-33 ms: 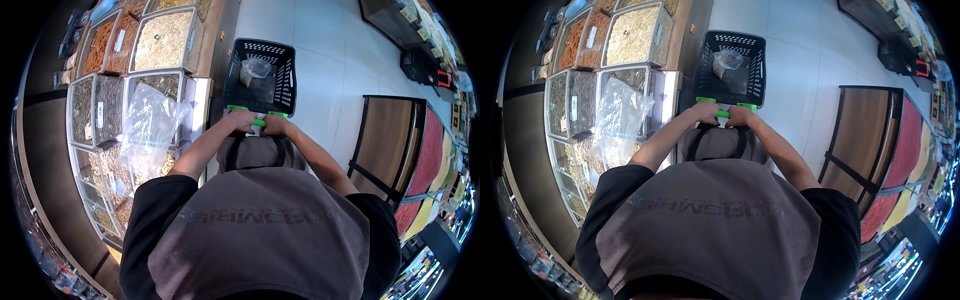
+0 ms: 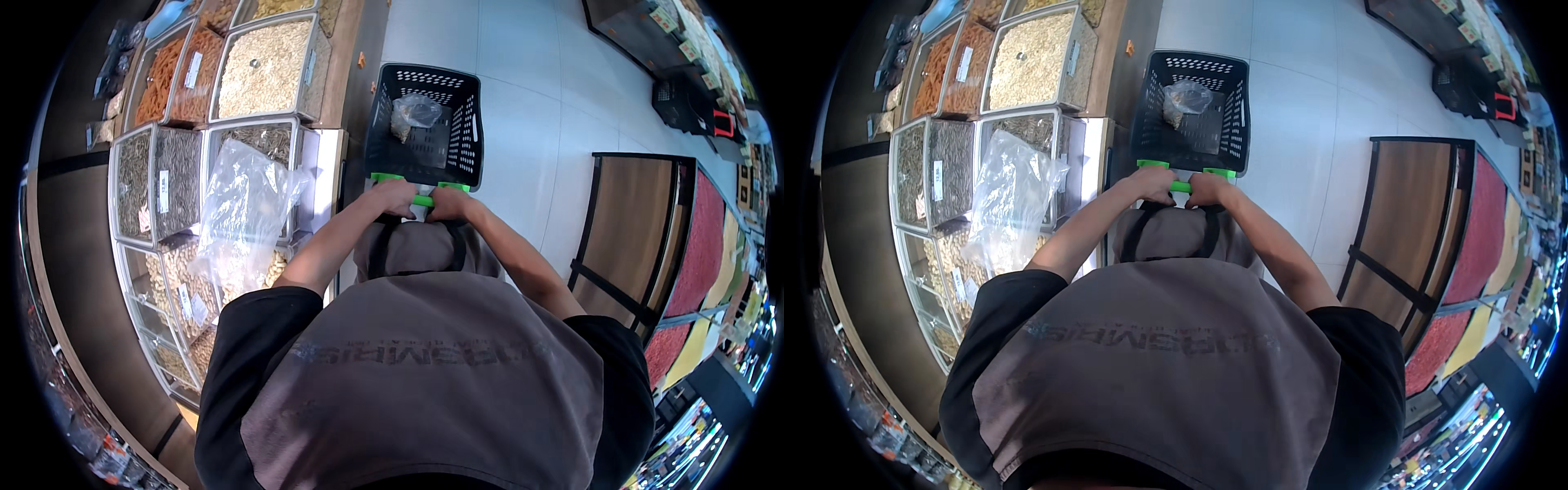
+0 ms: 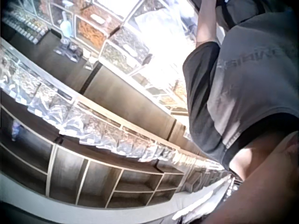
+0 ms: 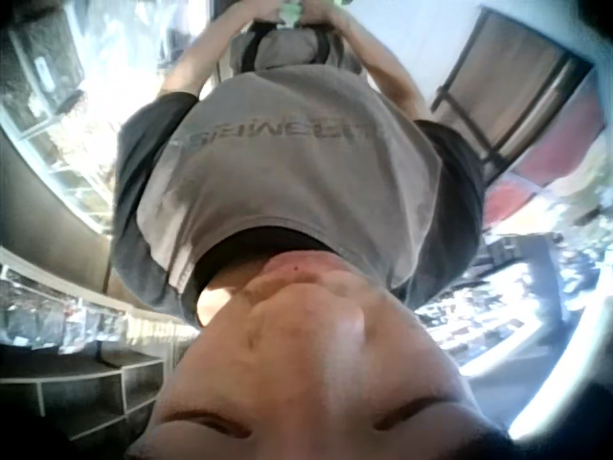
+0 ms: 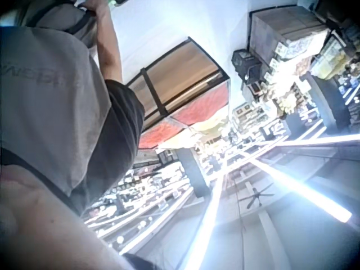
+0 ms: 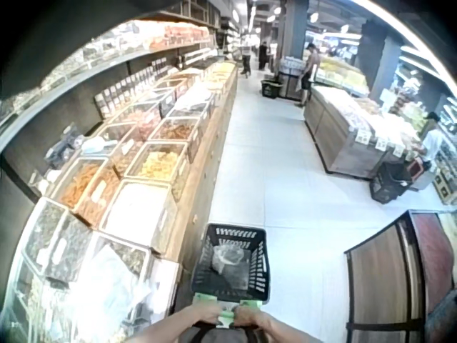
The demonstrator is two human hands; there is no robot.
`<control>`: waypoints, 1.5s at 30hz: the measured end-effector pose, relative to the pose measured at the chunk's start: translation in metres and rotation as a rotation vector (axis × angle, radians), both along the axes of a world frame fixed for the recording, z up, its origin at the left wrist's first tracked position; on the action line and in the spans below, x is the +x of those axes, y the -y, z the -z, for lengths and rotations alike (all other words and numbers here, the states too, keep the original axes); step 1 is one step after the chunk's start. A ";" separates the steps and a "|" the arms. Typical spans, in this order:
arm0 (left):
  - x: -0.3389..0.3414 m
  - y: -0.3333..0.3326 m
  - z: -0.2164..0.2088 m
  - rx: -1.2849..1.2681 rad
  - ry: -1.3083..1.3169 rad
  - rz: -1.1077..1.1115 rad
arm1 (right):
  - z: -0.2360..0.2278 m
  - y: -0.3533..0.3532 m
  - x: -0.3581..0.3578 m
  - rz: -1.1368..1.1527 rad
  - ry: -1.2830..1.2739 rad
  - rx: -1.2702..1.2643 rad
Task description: The person uses a plastic scoop to transfer various nuts and dried fruits from bulk bins into plastic bags, tying the bags and placing them into a shopping basket.
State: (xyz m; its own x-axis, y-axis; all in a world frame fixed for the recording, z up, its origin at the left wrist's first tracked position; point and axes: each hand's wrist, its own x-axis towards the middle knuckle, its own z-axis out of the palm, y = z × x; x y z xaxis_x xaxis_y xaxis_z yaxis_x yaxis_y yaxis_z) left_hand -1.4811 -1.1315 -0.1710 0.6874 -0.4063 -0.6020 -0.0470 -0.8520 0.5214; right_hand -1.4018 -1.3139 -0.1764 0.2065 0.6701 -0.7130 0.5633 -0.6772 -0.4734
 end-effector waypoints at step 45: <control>0.038 -0.008 -0.009 0.125 0.015 -0.162 | -0.012 -0.018 0.038 0.086 0.079 0.068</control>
